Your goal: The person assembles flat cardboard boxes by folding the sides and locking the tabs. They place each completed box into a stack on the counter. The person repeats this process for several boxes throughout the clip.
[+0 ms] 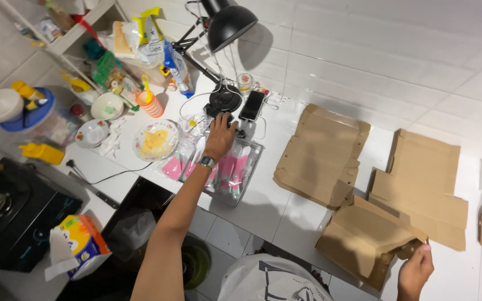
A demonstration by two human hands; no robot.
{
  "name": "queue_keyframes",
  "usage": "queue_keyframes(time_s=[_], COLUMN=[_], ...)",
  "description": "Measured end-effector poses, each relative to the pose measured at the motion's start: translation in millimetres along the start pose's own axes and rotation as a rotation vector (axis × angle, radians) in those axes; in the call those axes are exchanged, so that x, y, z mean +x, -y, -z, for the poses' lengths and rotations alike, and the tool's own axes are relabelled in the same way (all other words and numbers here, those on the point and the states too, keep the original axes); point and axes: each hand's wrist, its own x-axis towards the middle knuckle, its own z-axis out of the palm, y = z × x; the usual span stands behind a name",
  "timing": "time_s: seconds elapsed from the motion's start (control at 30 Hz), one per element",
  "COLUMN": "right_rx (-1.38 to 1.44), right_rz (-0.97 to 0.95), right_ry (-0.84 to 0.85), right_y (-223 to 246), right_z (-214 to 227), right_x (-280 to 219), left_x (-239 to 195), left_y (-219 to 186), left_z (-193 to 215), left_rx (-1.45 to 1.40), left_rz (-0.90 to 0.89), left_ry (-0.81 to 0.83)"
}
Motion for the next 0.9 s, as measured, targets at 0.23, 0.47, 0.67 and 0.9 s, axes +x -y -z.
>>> queue_keyframes(time_s=[0.23, 0.47, 0.67, 0.9], right_rx=[0.131, 0.062, 0.016, 0.016], right_rz=[0.072, 0.186, 0.586, 1.007], right_ry=[-0.149, 0.036, 0.177, 0.009], right_y=[84, 198, 250, 282], right_z=[-18, -23, 4, 31], right_x=[-39, -76, -76, -61], left_x=[-63, -87, -74, -83], left_y=[-184, -320, -317, -339], left_z=[148, 222, 279, 307], left_rx=[-1.355, -1.857, -2.081, -2.173], left_rz=[-0.326, 0.009, 0.285, 0.416], left_ry=[0.451, 0.683, 0.3, 0.088])
